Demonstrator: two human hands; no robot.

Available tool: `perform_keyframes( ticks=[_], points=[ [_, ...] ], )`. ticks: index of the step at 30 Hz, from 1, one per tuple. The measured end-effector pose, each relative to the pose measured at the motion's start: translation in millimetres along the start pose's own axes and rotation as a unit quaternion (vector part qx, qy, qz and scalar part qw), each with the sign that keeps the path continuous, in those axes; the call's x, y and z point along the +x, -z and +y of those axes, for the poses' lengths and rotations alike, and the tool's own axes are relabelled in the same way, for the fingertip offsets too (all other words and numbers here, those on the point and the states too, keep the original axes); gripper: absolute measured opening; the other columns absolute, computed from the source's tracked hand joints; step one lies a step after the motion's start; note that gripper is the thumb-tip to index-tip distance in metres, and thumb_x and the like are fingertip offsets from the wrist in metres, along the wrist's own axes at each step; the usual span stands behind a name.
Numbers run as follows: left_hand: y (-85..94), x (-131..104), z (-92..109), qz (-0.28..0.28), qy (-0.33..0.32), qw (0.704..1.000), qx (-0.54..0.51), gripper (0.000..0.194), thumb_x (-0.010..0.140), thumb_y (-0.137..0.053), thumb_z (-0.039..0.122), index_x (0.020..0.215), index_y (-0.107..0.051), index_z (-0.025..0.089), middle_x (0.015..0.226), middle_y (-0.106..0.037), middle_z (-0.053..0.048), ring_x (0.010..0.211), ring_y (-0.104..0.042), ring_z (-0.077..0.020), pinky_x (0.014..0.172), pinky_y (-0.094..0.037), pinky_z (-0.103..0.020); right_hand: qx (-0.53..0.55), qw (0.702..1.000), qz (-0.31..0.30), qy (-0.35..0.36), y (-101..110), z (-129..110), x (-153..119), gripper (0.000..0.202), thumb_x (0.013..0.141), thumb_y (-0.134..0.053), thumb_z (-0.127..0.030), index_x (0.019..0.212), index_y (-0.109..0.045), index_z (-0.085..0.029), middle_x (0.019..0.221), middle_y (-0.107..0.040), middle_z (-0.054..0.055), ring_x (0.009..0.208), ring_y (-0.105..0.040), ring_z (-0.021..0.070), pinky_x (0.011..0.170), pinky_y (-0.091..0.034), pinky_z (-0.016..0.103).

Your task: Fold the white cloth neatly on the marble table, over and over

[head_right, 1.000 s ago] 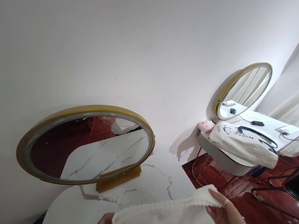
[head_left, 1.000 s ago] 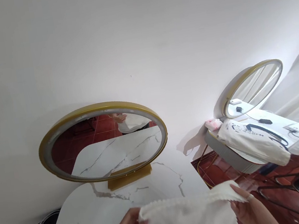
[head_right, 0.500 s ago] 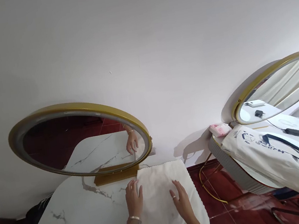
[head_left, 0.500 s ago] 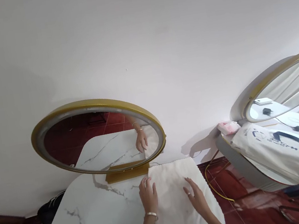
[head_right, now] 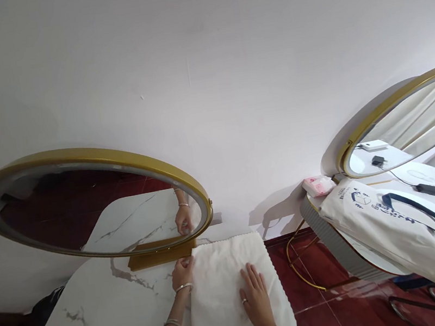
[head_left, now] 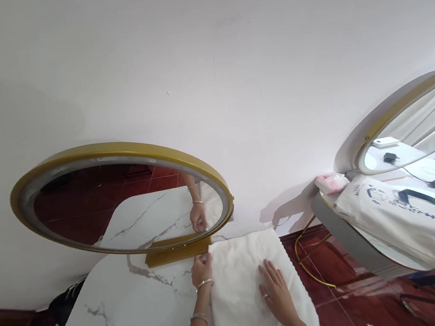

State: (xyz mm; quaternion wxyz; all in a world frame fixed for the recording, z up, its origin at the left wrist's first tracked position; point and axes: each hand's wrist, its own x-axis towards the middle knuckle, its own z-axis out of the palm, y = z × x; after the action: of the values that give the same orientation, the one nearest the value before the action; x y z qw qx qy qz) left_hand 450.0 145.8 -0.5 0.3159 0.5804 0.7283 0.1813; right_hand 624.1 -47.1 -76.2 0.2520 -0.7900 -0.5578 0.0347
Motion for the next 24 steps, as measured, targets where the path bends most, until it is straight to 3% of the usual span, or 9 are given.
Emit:
perform_keyframes(
  ticks=[3,6,8,10,13,16,20,24],
  points=[
    [-2.6,1,2,-0.008,-0.016,0.999,-0.028,0.017,0.072,-0.059,0.039,0.068,-0.062,0.022,0.066,-0.069,-0.002,0.062,-0.067,-0.0223,0.057,-0.046,-0.029,-0.017,1.0,0.0,0.012,2,-1,0,0.05,0.085,-0.036,-0.018,0.134,-0.047,-0.015,0.145,-0.037,0.011,0.138,-0.028,0.0252,0.109,-0.031,0.049],
    [-6.7,-4,5,0.017,-0.037,0.997,-0.062,0.026,0.082,-0.046,0.041,0.078,-0.061,0.02,0.07,-0.069,-0.003,0.053,-0.065,-0.0178,0.062,-0.05,-0.031,-0.025,0.999,-0.013,0.024,4,-3,-3,0.05,0.085,-0.037,-0.018,0.133,-0.047,-0.016,0.145,-0.038,0.011,0.137,-0.03,0.0253,0.108,-0.033,0.049],
    [-10.6,-11,7,0.048,-0.062,0.994,-0.079,0.035,0.087,-0.036,0.041,0.097,-0.059,0.017,0.088,-0.07,-0.008,0.067,-0.068,-0.0187,0.071,-0.052,-0.033,-0.022,0.999,-0.023,0.044,6,-5,-5,0.049,0.086,-0.038,-0.019,0.134,-0.047,-0.018,0.144,-0.039,0.01,0.136,-0.031,0.0244,0.108,-0.033,0.047],
    [-17.0,-20,7,0.066,-0.099,0.989,-0.089,0.037,0.087,-0.036,0.038,0.109,-0.055,0.015,0.109,-0.065,-0.013,0.094,-0.067,-0.0213,0.085,-0.051,-0.036,-0.016,0.997,-0.023,0.07,9,-8,-3,0.046,0.089,-0.039,-0.023,0.135,-0.046,-0.021,0.144,-0.04,0.009,0.135,-0.033,0.0235,0.109,-0.033,0.046],
    [-31.5,-31,2,0.081,-0.249,0.964,-0.036,0.038,0.085,-0.043,0.035,0.116,-0.056,0.017,0.134,-0.052,-0.013,0.132,-0.04,-0.0253,0.107,-0.036,-0.044,-0.018,0.996,0.014,0.081,13,-14,16,0.043,0.093,-0.039,-0.031,0.134,-0.046,-0.023,0.144,-0.04,0.009,0.136,-0.032,0.0244,0.11,-0.03,0.048],
    [-46.1,-30,-7,0.104,-0.371,0.92,0.064,0.044,0.088,-0.042,0.036,0.128,-0.05,0.019,0.147,-0.038,-0.012,0.141,-0.022,-0.0268,0.111,-0.027,-0.051,-0.051,0.996,0.026,0.073,14,-19,47,0.046,0.093,-0.04,-0.037,0.139,-0.042,-0.027,0.149,-0.032,0.009,0.139,-0.024,0.029,0.11,-0.024,0.056],
    [-59.0,-22,-12,0.148,-0.334,0.923,0.124,0.058,0.085,-0.048,0.045,0.136,-0.044,0.016,0.151,-0.028,-0.016,0.142,-0.017,-0.0335,0.11,-0.026,-0.055,-0.115,0.991,-0.021,0.057,3,-27,75,0.055,0.09,-0.045,-0.046,0.142,-0.035,-0.034,0.152,-0.023,0.012,0.139,-0.018,0.038,0.102,-0.009,0.072],
    [-71.7,-26,-8,0.156,-0.328,0.922,0.132,0.063,0.085,-0.048,0.045,0.139,-0.04,0.012,0.153,-0.019,-0.018,0.142,-0.014,-0.0338,0.112,-0.023,-0.053,-0.131,0.988,-0.036,0.067,-7,-34,75,0.06,0.089,-0.044,-0.046,0.145,-0.025,-0.035,0.153,-0.019,0.011,0.14,-0.013,0.0383,0.102,-0.007,0.071]
  ],
)
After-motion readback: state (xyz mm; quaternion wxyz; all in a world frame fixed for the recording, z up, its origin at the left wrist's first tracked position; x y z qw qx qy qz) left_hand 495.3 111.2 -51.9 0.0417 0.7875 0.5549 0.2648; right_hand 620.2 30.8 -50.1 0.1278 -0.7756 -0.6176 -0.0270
